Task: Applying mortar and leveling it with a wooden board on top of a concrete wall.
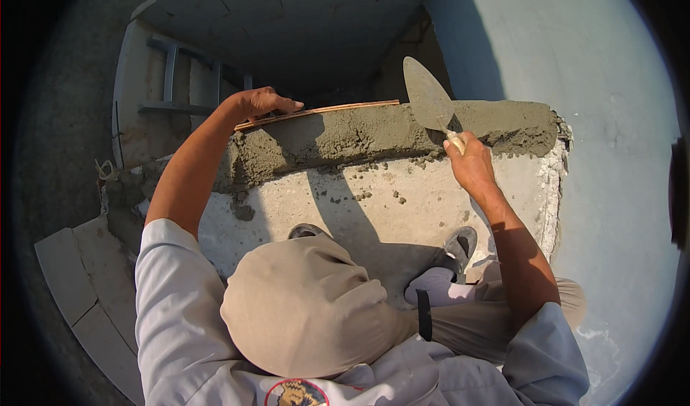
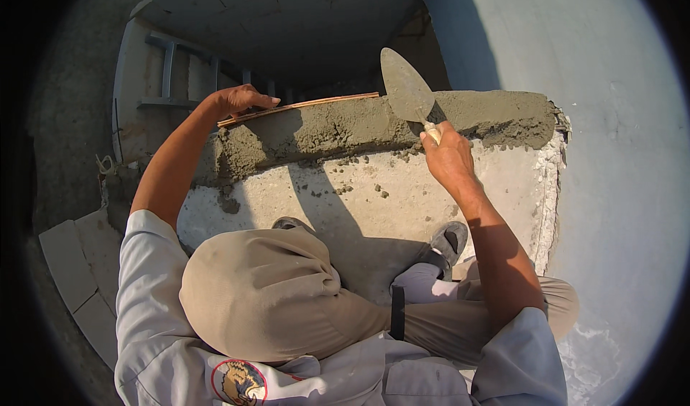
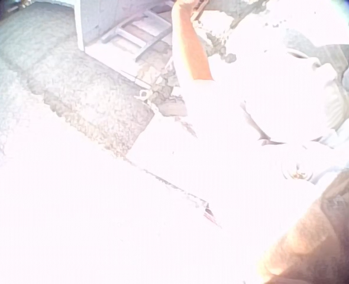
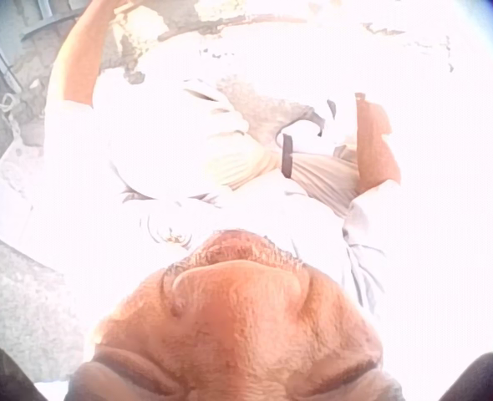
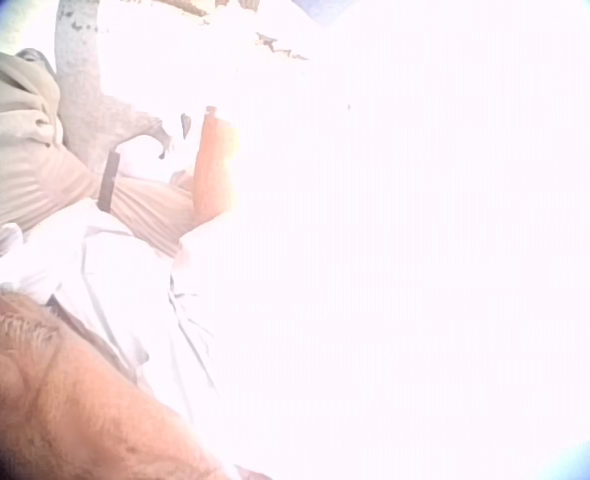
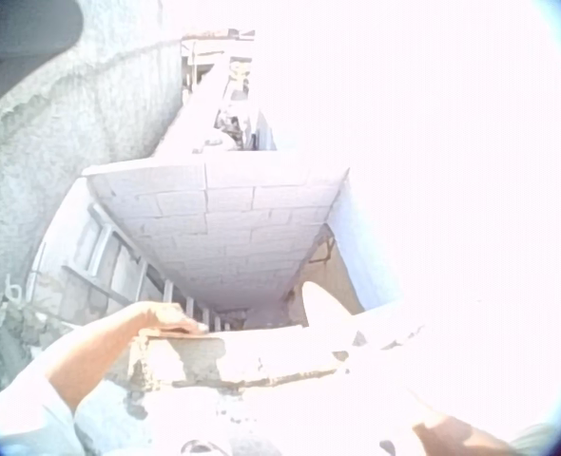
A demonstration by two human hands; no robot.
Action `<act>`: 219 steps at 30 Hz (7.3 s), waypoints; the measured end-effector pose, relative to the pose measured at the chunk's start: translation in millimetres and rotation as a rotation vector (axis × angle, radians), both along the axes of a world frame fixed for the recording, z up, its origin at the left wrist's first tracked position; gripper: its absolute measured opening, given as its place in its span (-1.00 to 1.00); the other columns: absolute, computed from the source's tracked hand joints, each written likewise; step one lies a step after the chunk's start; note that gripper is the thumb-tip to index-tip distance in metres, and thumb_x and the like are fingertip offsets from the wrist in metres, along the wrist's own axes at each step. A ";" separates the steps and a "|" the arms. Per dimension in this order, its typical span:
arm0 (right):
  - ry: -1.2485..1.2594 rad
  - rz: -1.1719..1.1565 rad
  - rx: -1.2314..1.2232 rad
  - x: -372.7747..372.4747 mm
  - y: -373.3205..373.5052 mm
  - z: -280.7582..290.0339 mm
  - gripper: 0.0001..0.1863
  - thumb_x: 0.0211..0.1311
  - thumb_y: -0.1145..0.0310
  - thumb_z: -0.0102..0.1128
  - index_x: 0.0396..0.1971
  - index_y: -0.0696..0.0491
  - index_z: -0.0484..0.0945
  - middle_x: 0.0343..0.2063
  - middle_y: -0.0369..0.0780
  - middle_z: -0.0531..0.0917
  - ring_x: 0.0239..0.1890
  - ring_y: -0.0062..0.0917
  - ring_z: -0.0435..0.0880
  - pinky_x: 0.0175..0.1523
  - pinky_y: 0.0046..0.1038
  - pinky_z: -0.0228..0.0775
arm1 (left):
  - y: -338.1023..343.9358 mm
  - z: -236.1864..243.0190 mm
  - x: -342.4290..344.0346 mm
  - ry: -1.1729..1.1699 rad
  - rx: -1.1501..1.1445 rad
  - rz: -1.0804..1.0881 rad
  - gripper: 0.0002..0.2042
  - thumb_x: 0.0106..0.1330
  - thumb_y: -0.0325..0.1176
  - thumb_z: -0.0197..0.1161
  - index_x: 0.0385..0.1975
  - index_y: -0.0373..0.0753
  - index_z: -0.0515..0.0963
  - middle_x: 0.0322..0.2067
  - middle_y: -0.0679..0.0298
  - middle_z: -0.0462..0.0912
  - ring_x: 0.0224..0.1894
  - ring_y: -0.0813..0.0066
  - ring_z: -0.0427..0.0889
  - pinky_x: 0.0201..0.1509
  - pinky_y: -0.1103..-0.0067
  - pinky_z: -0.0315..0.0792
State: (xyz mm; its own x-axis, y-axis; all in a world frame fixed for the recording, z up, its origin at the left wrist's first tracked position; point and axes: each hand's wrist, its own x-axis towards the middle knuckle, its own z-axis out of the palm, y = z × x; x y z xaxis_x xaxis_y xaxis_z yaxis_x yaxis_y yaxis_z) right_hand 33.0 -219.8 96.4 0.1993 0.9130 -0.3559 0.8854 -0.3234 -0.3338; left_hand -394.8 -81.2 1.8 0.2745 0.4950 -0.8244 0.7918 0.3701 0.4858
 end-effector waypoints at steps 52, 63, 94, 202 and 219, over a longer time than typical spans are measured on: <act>0.130 0.278 0.191 -16.1 92.9 21.1 -0.69 0.32 0.20 0.32 -0.20 0.17 0.62 -0.49 -0.18 0.60 -0.42 -0.49 0.51 -0.25 -0.32 0.39 | -54.3 150.3 -157.0 0.288 0.952 0.042 -0.66 0.22 -0.45 0.11 -0.04 -0.36 0.67 -0.33 -0.07 0.73 -0.29 0.04 0.73 -0.09 0.24 0.57; 0.309 0.713 -0.038 -110.1 109.7 5.6 -0.65 0.26 0.25 0.34 -0.08 0.14 0.53 -0.36 0.05 0.73 -0.27 -0.07 0.77 -0.13 -0.17 0.54 | -331.6 281.0 -193.7 0.349 0.928 0.981 -0.70 0.29 -0.49 0.06 -0.09 -0.49 0.64 -0.36 0.40 0.60 -0.33 0.69 0.47 -0.27 0.64 0.41; 0.248 1.125 -0.113 -353.8 76.6 81.6 -0.62 0.31 0.25 0.34 -0.03 0.17 0.48 -0.27 0.07 0.73 -0.20 -0.14 0.77 -0.05 -0.16 0.56 | -488.3 201.3 -83.8 0.110 1.051 2.045 -0.72 0.42 -0.49 0.11 0.06 -0.44 0.57 -0.11 0.25 0.69 -0.12 0.60 0.62 0.05 0.59 0.47; 0.681 1.335 -0.340 -680.3 111.8 -180.3 -0.73 0.40 0.27 0.23 -0.09 0.15 0.69 -0.16 0.06 0.72 -0.03 -0.04 0.68 0.09 -0.16 0.46 | -361.6 27.8 -212.2 0.063 0.370 0.376 -0.66 0.27 -0.36 0.30 0.04 -0.28 0.65 0.10 0.10 0.65 0.26 0.08 0.52 0.43 0.28 0.30; 0.685 1.360 -0.236 -677.3 110.5 -158.2 -0.72 0.09 0.55 0.19 -0.20 0.12 0.77 -0.22 0.01 0.77 -0.09 -0.09 0.74 0.06 -0.20 0.53 | -361.8 30.3 -209.9 0.061 0.367 0.453 -0.66 0.29 -0.35 0.31 0.05 -0.27 0.65 0.10 0.08 0.67 0.24 0.05 0.54 0.41 0.28 0.32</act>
State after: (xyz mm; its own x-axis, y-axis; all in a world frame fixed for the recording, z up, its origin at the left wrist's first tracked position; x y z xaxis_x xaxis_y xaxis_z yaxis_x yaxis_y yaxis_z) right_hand -644.4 -109.3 -61.7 -0.9668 0.1751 -0.1863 0.2486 0.4731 -0.8452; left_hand -604.7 -443.0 32.1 -0.0732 0.8083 -0.5843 0.6244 0.4939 0.6051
